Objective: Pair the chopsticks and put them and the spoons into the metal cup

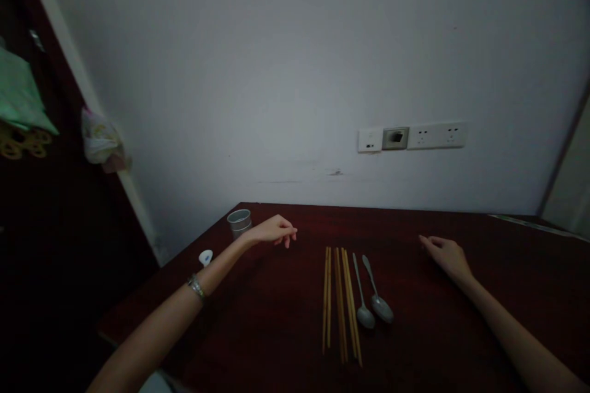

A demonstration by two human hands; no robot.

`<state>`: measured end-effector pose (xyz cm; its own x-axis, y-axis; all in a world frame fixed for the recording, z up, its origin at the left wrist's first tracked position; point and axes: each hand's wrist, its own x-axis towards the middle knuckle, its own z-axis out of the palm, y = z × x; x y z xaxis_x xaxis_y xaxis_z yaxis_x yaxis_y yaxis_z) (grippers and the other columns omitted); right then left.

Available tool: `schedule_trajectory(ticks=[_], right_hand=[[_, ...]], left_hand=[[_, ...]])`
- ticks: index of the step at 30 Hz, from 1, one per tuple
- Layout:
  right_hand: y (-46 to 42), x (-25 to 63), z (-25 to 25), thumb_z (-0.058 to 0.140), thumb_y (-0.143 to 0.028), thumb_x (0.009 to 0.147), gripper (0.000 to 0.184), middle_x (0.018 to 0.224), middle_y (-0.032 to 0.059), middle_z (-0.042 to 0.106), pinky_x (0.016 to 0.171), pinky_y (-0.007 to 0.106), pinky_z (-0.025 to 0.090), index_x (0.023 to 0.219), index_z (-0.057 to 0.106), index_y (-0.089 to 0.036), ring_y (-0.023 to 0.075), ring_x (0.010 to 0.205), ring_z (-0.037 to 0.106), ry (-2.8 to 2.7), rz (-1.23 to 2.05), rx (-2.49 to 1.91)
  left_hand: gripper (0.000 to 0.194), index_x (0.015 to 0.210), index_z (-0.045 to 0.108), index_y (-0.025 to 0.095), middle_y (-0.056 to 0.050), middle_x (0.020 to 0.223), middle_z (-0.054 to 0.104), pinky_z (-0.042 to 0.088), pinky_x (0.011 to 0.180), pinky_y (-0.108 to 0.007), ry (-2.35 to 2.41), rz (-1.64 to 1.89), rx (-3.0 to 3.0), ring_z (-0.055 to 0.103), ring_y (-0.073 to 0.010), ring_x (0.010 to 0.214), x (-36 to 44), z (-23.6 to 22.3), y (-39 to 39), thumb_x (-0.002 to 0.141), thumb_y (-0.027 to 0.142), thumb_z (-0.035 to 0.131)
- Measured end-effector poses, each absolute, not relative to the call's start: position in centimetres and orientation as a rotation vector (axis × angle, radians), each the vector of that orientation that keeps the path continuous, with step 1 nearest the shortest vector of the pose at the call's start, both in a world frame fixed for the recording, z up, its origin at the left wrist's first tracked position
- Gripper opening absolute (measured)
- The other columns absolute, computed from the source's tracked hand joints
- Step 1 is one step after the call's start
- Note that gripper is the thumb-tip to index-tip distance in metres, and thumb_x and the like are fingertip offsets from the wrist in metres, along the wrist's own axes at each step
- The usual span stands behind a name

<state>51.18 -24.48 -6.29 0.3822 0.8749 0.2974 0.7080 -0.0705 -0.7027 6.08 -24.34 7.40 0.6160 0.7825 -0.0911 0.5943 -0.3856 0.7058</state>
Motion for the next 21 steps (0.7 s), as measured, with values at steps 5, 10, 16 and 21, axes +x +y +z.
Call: schedule_trajectory(ticks=[5, 10, 16, 21], right_hand=[[-24.0, 51.7, -6.4, 0.041, -0.055, 0.068, 0.045, 0.055, 0.0052, 0.061, 0.053, 0.027, 0.038, 0.065, 0.065, -0.018, 0.0234, 0.059, 0.059, -1.463, 0.298, -1.924], [-23.3, 52.3, -7.0, 0.041, -0.057, 0.068, 0.046, 0.068, 0.0090, 0.066, 0.059, 0.030, 0.040, 0.072, 0.067, -0.019, 0.0277, 0.069, 0.061, -1.493, 0.288, -1.957], [-22.3, 53.2, -8.0, 0.042, -0.057, 0.066, 0.046, 0.080, 0.0119, 0.067, 0.065, 0.033, 0.041, 0.076, 0.068, -0.020, 0.0313, 0.078, 0.060, -1.482, 0.259, -2.007], [-21.8, 53.6, -8.8, 0.042, -0.059, 0.067, 0.047, 0.083, 0.0128, 0.067, 0.066, 0.035, 0.040, 0.078, 0.068, -0.022, 0.0326, 0.079, 0.059, -1.531, 0.247, -2.038]], left_hand=[[0.034, 0.070, 0.061, 0.011, -0.004, 0.059, 0.062, 0.027, 0.038, -0.018, 1.378, 0.280, 2.096, 0.041, -0.0054, 0.037, -1.3, 8.4, -25.9, 0.075, 0.041, 0.046], [0.035, 0.066, 0.060, 0.011, -0.003, 0.053, 0.058, 0.026, 0.037, -0.018, 1.730, 0.205, 1.928, 0.040, -0.0062, 0.036, -8.5, 8.1, -26.9, 0.073, 0.042, 0.046], [0.046, 0.061, 0.059, 0.012, -0.005, 0.052, 0.058, 0.025, 0.035, -0.019, 2.036, 0.001, 1.658, 0.041, -0.0081, 0.035, -13.8, 5.7, -27.9, 0.070, 0.054, 0.045], [0.063, 0.065, 0.057, 0.014, -0.006, 0.054, 0.057, 0.026, 0.036, -0.018, 2.008, 0.055, 1.431, 0.041, -0.0081, 0.036, -14.6, 3.6, -29.8, 0.064, 0.072, 0.036]])
